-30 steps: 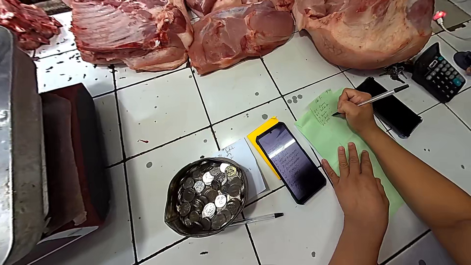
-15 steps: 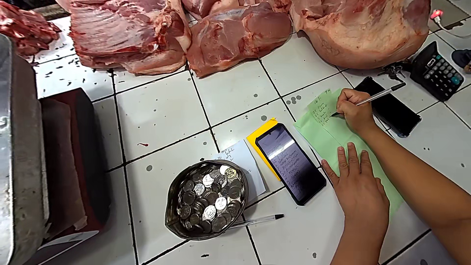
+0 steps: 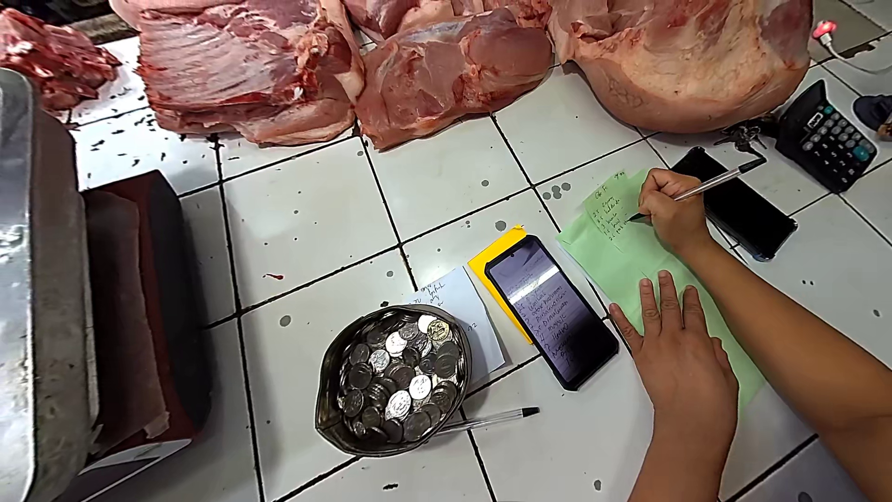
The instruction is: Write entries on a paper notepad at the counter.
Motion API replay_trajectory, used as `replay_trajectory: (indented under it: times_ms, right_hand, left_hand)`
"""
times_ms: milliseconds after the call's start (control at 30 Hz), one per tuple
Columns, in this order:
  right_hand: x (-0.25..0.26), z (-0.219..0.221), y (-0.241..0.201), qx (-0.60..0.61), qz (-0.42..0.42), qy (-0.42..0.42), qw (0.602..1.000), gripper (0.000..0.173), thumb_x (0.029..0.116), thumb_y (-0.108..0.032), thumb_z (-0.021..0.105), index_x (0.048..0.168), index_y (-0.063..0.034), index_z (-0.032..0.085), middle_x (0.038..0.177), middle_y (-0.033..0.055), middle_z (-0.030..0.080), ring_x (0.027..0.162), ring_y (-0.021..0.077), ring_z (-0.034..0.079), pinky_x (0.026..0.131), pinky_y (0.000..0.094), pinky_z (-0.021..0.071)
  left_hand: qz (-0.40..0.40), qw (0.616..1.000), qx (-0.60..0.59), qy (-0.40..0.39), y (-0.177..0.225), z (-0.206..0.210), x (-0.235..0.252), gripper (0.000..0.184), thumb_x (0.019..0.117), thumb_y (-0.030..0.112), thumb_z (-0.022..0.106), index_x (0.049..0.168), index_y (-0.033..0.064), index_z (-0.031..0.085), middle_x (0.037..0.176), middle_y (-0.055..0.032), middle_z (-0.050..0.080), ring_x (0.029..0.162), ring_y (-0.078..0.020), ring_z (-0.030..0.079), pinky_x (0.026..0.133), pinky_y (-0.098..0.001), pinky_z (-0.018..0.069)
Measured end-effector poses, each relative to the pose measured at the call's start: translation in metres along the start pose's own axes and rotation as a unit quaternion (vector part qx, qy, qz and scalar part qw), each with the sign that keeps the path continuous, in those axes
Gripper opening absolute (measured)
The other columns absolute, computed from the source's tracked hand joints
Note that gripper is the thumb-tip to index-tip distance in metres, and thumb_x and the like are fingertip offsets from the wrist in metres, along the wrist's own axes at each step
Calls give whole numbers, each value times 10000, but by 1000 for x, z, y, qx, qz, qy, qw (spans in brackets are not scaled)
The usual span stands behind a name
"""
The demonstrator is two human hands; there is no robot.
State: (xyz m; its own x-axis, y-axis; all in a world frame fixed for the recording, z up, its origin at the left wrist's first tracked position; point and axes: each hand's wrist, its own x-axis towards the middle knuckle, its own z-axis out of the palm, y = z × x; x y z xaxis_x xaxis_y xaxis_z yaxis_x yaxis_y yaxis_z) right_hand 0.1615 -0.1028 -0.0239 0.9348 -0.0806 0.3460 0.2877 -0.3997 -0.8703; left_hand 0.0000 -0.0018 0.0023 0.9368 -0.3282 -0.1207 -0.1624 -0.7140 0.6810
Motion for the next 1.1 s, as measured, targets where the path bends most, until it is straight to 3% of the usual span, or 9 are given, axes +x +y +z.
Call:
replay_trajectory:
  times_ms: [533, 867, 967, 1100]
  right_hand:
    - [3, 1, -2, -26, 22, 36, 999, 269, 813, 6, 484, 630, -179, 416, 528, -132, 369, 462, -57, 323, 462, 137, 255]
    - [2, 2, -2, -39, 19, 55, 998, 265, 832, 5, 472, 647, -173, 407, 544, -125, 345, 470, -49, 311, 468, 137, 244]
    - [8, -7, 9, 76, 58, 89, 991, 251, 814, 2, 457, 666, -201, 461, 566, -137, 485, 473, -42, 411, 457, 148, 325]
    - [16, -21, 7, 282, 164, 115, 938, 291, 938, -17, 403, 758, -220, 509, 629, -103, 568, 515, -2, 508, 502, 151, 428]
  left_hand:
    - [11, 999, 0, 32, -2, 4, -1, 573, 905, 248, 677, 1460, 142, 585, 1594, -55, 455, 1508, -337, 356, 1173, -723, 80]
    - [5, 1000, -3, 18, -1, 3, -1, 566, 922, 247, 660, 1473, 145, 571, 1614, -45, 425, 1526, -329, 322, 1180, -714, 64]
    - [0, 1000, -6, 9, -1, 2, -1, 571, 930, 253, 651, 1485, 158, 558, 1623, -36, 411, 1534, -321, 305, 1186, -706, 52]
    - [-2, 1000, -4, -2, -1, 0, -1, 574, 939, 250, 640, 1497, 159, 542, 1633, -38, 393, 1539, -321, 292, 1187, -705, 49]
